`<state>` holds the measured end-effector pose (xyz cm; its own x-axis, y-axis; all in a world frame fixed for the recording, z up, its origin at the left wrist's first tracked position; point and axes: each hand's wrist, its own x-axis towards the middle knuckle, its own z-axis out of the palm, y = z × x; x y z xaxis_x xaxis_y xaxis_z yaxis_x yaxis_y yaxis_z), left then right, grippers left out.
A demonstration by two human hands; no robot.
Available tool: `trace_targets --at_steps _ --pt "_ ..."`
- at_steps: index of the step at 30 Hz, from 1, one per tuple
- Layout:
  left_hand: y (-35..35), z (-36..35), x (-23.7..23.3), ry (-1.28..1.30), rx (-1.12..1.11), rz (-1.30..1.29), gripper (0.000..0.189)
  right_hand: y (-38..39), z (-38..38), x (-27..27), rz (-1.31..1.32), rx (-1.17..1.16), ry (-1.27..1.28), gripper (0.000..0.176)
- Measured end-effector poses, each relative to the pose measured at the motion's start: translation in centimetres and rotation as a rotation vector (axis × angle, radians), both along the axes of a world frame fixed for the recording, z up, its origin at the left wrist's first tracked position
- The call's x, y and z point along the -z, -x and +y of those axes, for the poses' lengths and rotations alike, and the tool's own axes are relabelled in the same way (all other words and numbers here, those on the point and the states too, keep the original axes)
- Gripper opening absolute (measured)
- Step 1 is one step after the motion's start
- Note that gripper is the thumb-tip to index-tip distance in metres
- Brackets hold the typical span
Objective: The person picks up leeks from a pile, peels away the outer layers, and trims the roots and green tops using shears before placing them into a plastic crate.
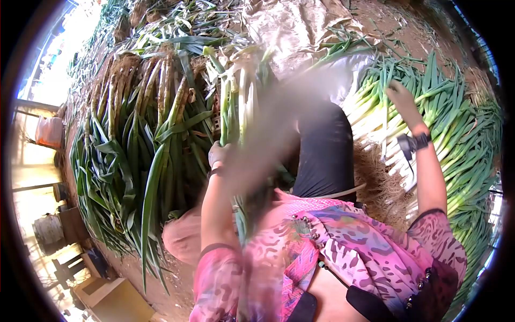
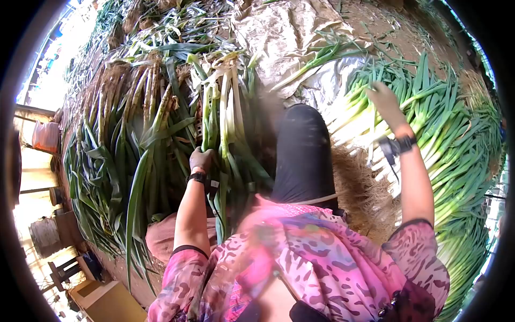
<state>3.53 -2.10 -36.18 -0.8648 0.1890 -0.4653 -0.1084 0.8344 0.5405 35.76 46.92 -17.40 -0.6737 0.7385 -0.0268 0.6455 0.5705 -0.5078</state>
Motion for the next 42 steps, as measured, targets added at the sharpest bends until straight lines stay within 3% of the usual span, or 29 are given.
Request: trace_targets --at_steps 1,3,5,6,8,9,11,12,14,16,17,19,20,21,23,25,27,29,31,32,33,35,36,39,42 --pt "0.3 -0.5 -0.5 -0.036 -0.035 0.001 0.045 6.0 -4.3 -2.5 0.052 -0.162 0.116 0.042" --pt "1.3 -1.8 -1.4 -0.109 -0.108 0.015 0.044 15.1 -7.3 -0.1 0.216 -0.501 0.184 0.038" --pt "2.5 -3.7 -0.7 -0.182 -0.098 0.014 0.039 24.0 -8.5 4.3 -0.153 -0.74 0.161 0.047" --pt "2.8 -4.3 -0.8 -0.219 -0.099 0.007 0.038 27.7 -10.1 6.2 -0.264 -0.646 0.308 0.05" --pt "2.9 -4.6 -2.1 -0.255 -0.105 -0.019 0.036 33.2 -12.8 11.6 -0.535 -0.63 0.29 0.065" --pt "3.0 -4.7 -1.6 -0.281 -0.128 -0.044 0.037 35.2 -13.2 16.5 -0.463 -0.562 0.421 0.072" --pt "2.1 -3.1 -5.6 -0.373 -0.137 -0.145 0.04 39.9 -13.8 26.3 -0.316 -0.51 0.532 0.073" --pt "2.6 -2.7 -5.4 -0.188 0.082 -0.03 0.043 39.0 -16.8 24.3 -0.174 -0.065 0.938 0.072" --pt "3.7 -0.9 -7.0 -0.077 0.216 0.123 0.045 39.4 -16.9 29.8 -0.021 -0.423 0.978 0.077" --pt "5.5 0.7 -6.5 -0.047 0.192 0.216 0.048 40.2 -17.6 30.7 0.001 -0.301 1.047 0.075" --pt "7.2 0.6 -1.9 -0.108 0.039 0.218 0.046 40.4 -17.7 30.7 0.008 -0.236 1.074 0.075" --pt "8.3 3.1 -1.2 -0.072 0.161 0.236 0.044 41.1 -17.8 29.6 0.027 -0.11 1.114 0.073" --pt "8.3 5.0 -2.3 0.134 0.185 0.174 0.044 41.7 -18.1 28.5 0.04 -0.053 1.13 0.072" --pt "8.3 5.7 -0.8 0.262 0.213 0.274 0.042 42.6 -19.1 26.5 -0.115 0.028 0.965 0.062" --pt "9.1 5.5 1.6 0.194 0.136 0.219 0.042 41.7 -18.6 26.8 0.22 -0.129 0.761 0.051" --pt "10.3 4.4 -0.2 0.033 0.04 0.069 0.045 43.0 -17.5 26.4 0.086 0.095 0.839 0.04" --pt "10.7 2.5 -1.7 -0.122 -0.074 0.066 0.046 45.2 -15.1 27.0 0.048 -0.008 0.914 0.035" --pt "11.0 0.9 -5.4 -0.561 -0.324 -0.128 0.03 44.3 -15.9 19.3 0.362 -0.248 1.037 0.027" --pt "12.4 -2.5 -4.3 -0.833 -0.289 -0.073 0.024 43.9 -17.1 11.7 0.546 -0.413 1.192 0.026" --pt "11.6 -2.8 -7.8 -0.909 -0.256 -0.018 0.024 44.1 -17.7 8.6 0.577 -0.449 1.265 0.028" --pt "11.4 -3.3 -9.1 -1.005 -0.278 -0.061 0.024 43.4 -18.7 5.6 0.59 -0.671 1.04 0.033" --pt "10.2 -3.1 -12.2 -1.046 -0.229 0.012 0.026 42.0 -20.6 -0.5 0.7 -0.998 0.529 0.042" --pt "9.3 -2.7 -13.8 -1.055 -0.196 0.009 0.027 41.3 -22.6 -3.2 0.541 -0.878 0.847 0.042" --pt "6.5 -1.1 -16.6 -1.109 -0.116 -0.002 0.029 41.1 -25.1 -5.7 0.402 -0.9 0.959 0.043" --pt "4.4 -1.7 -17.8 -0.988 -0.022 -0.032 0.03 38.7 -27.1 -8.2 0.396 -0.91 0.996 0.046"
